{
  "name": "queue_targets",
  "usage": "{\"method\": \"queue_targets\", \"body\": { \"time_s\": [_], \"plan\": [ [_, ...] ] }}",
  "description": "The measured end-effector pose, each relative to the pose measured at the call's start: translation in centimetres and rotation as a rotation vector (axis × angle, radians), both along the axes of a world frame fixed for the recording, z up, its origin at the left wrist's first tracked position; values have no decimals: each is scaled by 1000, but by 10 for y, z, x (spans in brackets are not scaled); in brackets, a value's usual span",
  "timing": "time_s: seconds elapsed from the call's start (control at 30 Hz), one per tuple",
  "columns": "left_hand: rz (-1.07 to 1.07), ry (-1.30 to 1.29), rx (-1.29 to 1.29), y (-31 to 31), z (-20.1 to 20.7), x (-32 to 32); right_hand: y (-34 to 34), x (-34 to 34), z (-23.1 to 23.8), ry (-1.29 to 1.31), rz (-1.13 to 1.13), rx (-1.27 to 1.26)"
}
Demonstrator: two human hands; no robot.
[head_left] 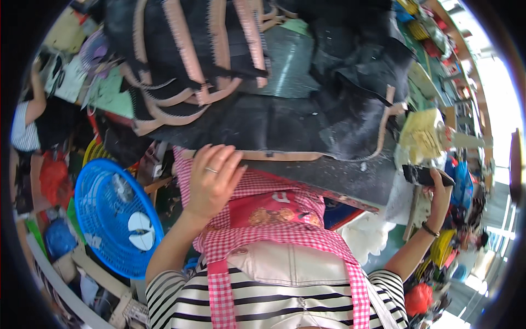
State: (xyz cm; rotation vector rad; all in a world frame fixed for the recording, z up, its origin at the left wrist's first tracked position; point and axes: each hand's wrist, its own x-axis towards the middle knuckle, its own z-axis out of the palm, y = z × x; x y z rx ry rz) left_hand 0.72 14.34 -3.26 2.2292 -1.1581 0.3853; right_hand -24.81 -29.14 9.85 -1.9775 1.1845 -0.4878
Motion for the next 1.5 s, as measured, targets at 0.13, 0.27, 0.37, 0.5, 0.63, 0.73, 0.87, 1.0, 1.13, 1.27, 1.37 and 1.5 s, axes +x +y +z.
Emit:
{"method": "queue_targets", "body": {
  "time_s": [0.13, 0.27, 0.37, 0.5, 0.63, 0.73, 0.87, 1.0, 1.13, 1.27, 1.37, 1.5],
  "plan": [
    [28, -5, 42, 8, -7, -1, 90, 118, -6, -243, 431, 308],
    [30, 22, 39, 10, -16, 1, 156, 256, -44, 112, 709, 245],
    [26, 48, -7, 9, -19, 1, 163, 273, -56, 50, 889, 78],
    [86, 57, -70, 9, -23, -6, 154, 262, -37, 275, 1284, 243],
    [85, -3, -70, 15, -26, -2, 186, 285, -46, 18, 1164, 348],
    [62, 1, -114, 21, -30, 1, 183, 277, -37, 77, 1493, 124],
    [90, -3, -161, 21, -37, -4, 198, 281, -41, -54, 947, 79],
    [61, 30, -155, 23, -33, -4, 236, 268, -74, -283, 1119, -538],
    [46, 182, -366, 27, -38, -1, 262, 241, -73, -311, 1293, -361],
    [55, 277, -371, 32, -23, 2, 233, 220, -51, -164, 1265, 7],
    [103, 286, -261, 24, -2, 7, 175, 194, -20, -178, 866, 41],
    [139, 200, 23, 6, 13, 9, 111, 132, -43, 39, 556, 104]
  ]
}}
